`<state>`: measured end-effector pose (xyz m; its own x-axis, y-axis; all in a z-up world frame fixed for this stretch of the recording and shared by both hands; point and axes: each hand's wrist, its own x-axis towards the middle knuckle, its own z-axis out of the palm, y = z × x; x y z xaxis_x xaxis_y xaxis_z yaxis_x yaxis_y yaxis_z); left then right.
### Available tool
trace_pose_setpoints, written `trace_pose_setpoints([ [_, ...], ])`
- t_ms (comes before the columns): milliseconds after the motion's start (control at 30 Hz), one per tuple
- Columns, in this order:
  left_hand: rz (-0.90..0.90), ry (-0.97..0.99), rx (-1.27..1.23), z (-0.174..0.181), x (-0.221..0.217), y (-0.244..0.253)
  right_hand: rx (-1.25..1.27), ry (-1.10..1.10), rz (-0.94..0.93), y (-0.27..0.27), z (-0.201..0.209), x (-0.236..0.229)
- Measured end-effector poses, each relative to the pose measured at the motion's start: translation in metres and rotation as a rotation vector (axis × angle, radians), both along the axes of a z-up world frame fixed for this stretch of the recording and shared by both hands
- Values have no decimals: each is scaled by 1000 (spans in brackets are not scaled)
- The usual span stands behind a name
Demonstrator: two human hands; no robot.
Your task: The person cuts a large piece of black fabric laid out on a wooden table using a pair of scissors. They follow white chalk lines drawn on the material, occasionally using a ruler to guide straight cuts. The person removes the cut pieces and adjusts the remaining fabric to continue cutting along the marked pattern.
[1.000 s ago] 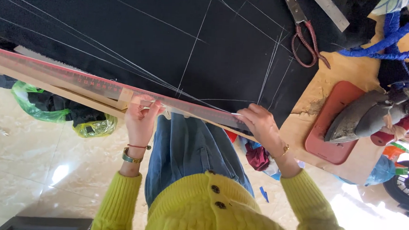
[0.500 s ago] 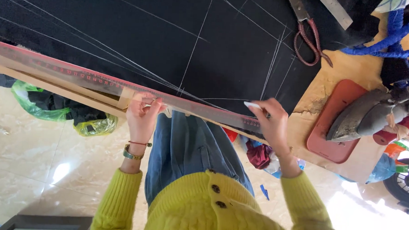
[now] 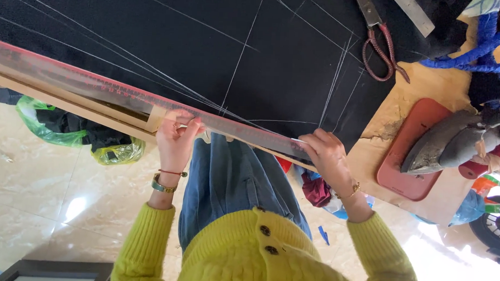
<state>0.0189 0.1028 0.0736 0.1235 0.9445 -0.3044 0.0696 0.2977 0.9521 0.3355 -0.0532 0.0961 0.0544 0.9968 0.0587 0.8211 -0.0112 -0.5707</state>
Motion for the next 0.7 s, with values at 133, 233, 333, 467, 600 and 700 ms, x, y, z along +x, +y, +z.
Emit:
trace_pose_setpoints([
  [133, -5, 1, 12, -1, 1, 3, 23, -9, 37, 10, -6, -10],
  [233, -14, -2, 32, -3, 2, 5, 52, 28, 69, 28, -11, -27],
  [333, -50, -16, 33, -10, 0, 9, 117, 184, 44, 54, -19, -61],
  [467, -65, -190, -19, -32, -3, 7, 230, 459, -86, 66, -9, -123],
  [600, -94, -264, -50, -17, -10, -7, 238, 439, 9, 36, 17, -125],
  [700, -122, -269, -48, -14, -17, -28, 231, 332, 16, 1, 20, -103],
])
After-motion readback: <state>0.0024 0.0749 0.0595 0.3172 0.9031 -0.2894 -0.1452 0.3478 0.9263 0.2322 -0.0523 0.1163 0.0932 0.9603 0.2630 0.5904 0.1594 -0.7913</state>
